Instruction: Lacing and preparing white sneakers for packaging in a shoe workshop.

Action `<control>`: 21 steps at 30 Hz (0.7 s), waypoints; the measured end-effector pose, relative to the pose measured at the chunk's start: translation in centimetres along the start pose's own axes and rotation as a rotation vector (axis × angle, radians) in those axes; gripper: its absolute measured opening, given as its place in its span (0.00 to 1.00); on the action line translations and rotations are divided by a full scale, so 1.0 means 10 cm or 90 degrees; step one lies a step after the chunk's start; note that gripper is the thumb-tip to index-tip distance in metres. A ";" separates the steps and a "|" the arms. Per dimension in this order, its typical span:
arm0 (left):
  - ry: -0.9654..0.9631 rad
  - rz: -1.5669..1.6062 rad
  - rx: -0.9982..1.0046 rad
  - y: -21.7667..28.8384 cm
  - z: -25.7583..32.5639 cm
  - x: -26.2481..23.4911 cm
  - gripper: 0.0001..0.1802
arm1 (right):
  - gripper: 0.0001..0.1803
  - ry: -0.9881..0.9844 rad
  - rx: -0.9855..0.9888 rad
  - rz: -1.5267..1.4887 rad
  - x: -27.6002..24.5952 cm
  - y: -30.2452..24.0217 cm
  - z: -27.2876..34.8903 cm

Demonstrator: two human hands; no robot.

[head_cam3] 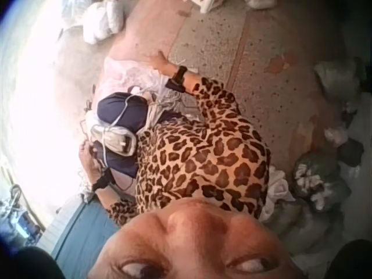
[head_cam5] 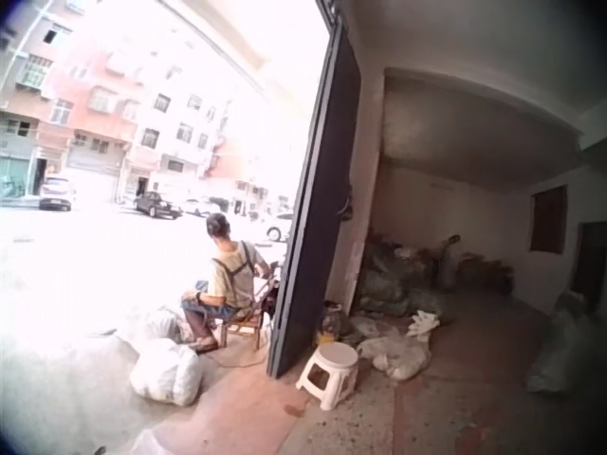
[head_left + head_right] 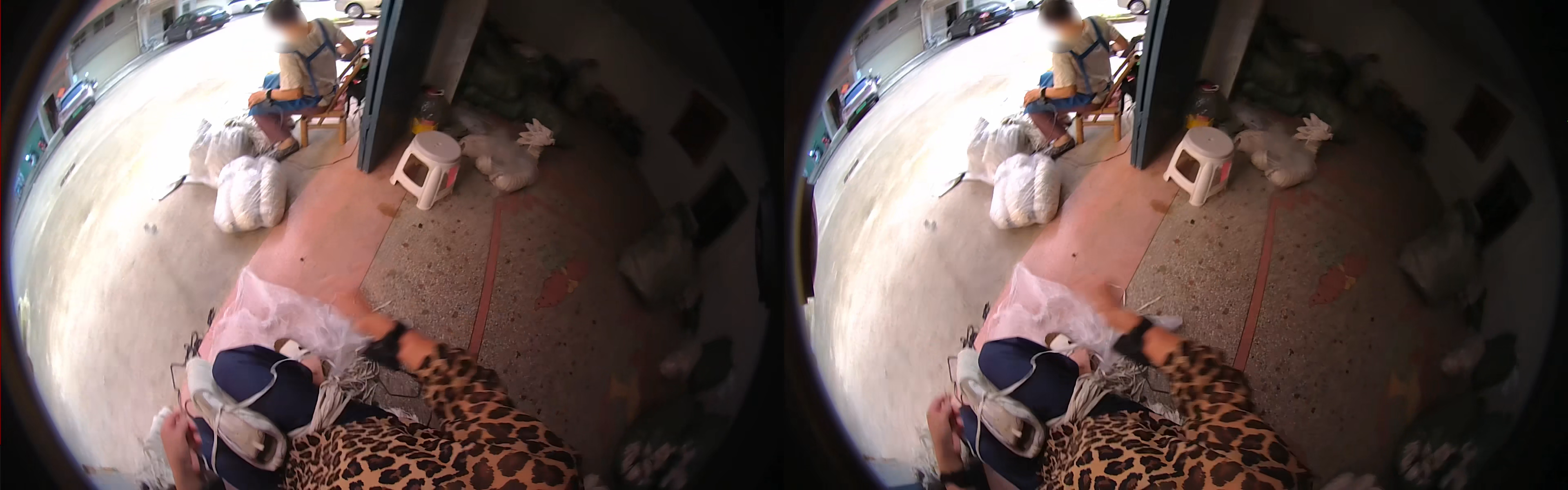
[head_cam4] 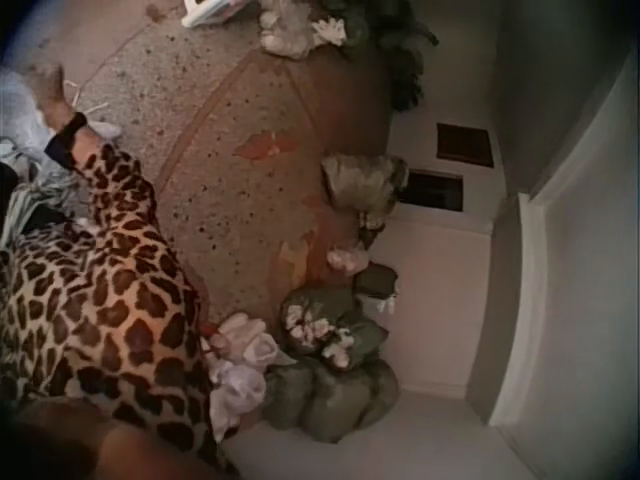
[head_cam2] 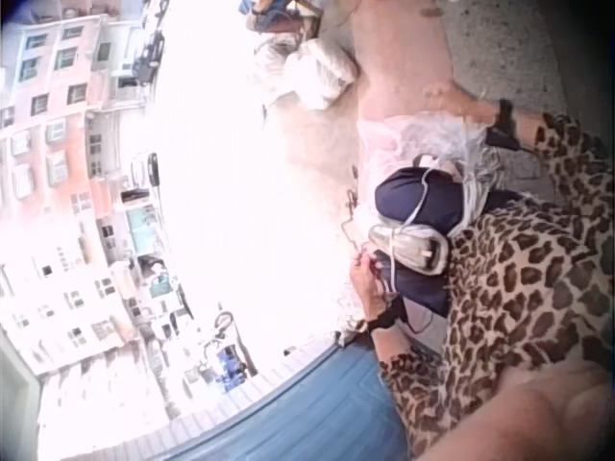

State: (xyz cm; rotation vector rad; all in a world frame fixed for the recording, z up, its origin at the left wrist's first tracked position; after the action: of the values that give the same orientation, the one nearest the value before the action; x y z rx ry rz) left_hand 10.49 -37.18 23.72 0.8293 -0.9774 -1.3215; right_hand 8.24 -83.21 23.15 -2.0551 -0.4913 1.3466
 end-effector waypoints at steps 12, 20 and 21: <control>-0.045 -0.568 0.171 -0.15 -0.62 0.36 0.14 | 0.27 -0.611 -0.278 0.181 1.90 -1.97 0.93; 0.011 -0.693 0.161 -0.06 -0.46 0.47 0.13 | 0.18 -0.624 -0.436 0.042 1.26 -2.17 1.44; -0.001 -0.690 0.151 -0.10 -0.47 0.48 0.13 | 0.17 -0.681 -0.488 0.083 1.18 -2.12 1.61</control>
State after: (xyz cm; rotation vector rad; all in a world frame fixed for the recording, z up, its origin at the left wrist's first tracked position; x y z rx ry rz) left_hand 14.38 -42.32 21.47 1.6671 -0.6755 -2.1190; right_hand -1.00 -55.67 24.97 -1.6904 -1.5247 2.5934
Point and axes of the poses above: each hand's wrist, its own z-axis away from the middle knuckle, its own x-axis out of the palm, y = z × x, the point moved 9 cm from there along -z, towards the middle knuckle, and after that the axes turned 10 degrees about z, right-handed, at the moved point
